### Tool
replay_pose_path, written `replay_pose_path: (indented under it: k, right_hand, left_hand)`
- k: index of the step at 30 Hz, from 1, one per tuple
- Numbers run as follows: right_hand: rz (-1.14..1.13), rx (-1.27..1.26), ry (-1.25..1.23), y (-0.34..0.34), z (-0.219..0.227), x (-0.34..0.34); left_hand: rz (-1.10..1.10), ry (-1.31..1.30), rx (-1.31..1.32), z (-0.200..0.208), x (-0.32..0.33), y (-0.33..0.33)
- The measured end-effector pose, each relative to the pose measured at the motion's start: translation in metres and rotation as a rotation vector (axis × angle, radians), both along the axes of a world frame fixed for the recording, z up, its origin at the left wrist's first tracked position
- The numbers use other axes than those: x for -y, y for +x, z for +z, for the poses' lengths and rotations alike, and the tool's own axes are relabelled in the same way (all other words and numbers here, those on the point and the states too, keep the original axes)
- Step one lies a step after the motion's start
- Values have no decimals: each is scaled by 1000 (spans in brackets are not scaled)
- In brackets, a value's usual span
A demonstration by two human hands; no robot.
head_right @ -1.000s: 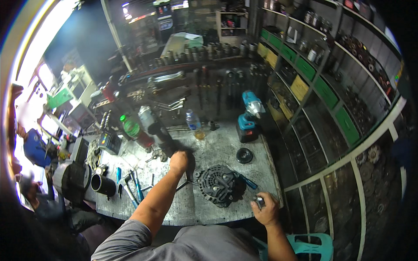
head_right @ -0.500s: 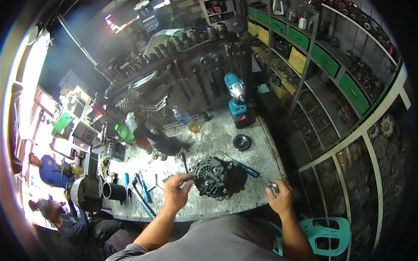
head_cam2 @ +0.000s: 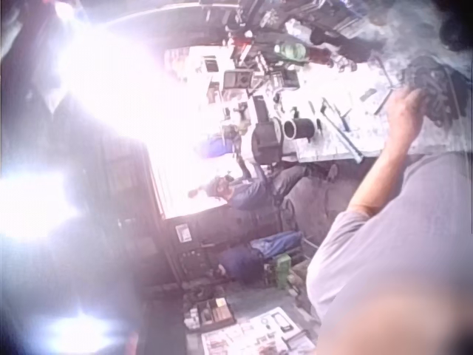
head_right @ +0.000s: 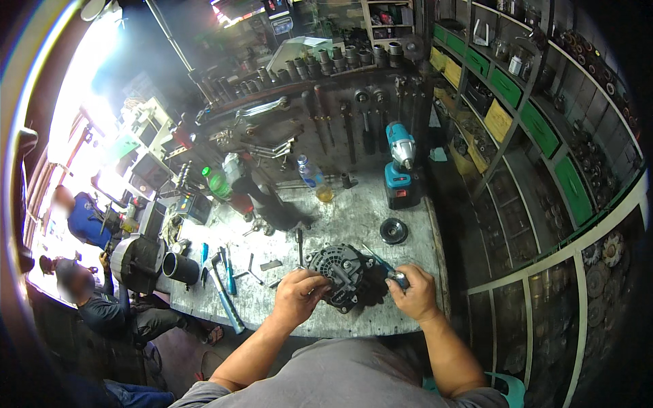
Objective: The person assembles a mechanical component on a workbench, inserting small parts by hand and using a screwdriver. They then walk to a tool wall, select a socket wrench, and retrieve a power drill before returning to the workbench.
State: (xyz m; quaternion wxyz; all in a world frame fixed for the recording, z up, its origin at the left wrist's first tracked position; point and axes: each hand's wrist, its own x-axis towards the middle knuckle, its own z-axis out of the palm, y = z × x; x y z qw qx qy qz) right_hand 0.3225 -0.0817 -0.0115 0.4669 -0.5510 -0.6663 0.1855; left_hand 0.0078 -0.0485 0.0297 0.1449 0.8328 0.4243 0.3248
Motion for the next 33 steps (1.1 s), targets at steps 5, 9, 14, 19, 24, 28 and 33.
replay_pose_path:
  k: [5,9,14,19,24,28,33]
  right_hand:
    - [-49,-79,-49,-15,7,-27]
    - [28,-110,-149,-22,12,-85]
    - [364,56,-324,-60,-3,-192]
    - [704,521,-342,-127,-36,-273]
    - [747,772,-318,-175,-66,-299]
    - [764,858,-291,-190,-89,-310]
    - [779,880,-169,-186,-97,-310]
  left_hand:
    - [-85,82,-30,-1,-5,-5]
    - [-96,29,32,-2,-1,-4]
    - [-89,3,72,-3,-3,-3]
    - [-67,-12,53,0,-7,0]
    - [-41,-48,139,-1,-2,2]
    - [-25,-73,137,-7,-1,0]
    - [-54,-119,121,-12,-4,-3]
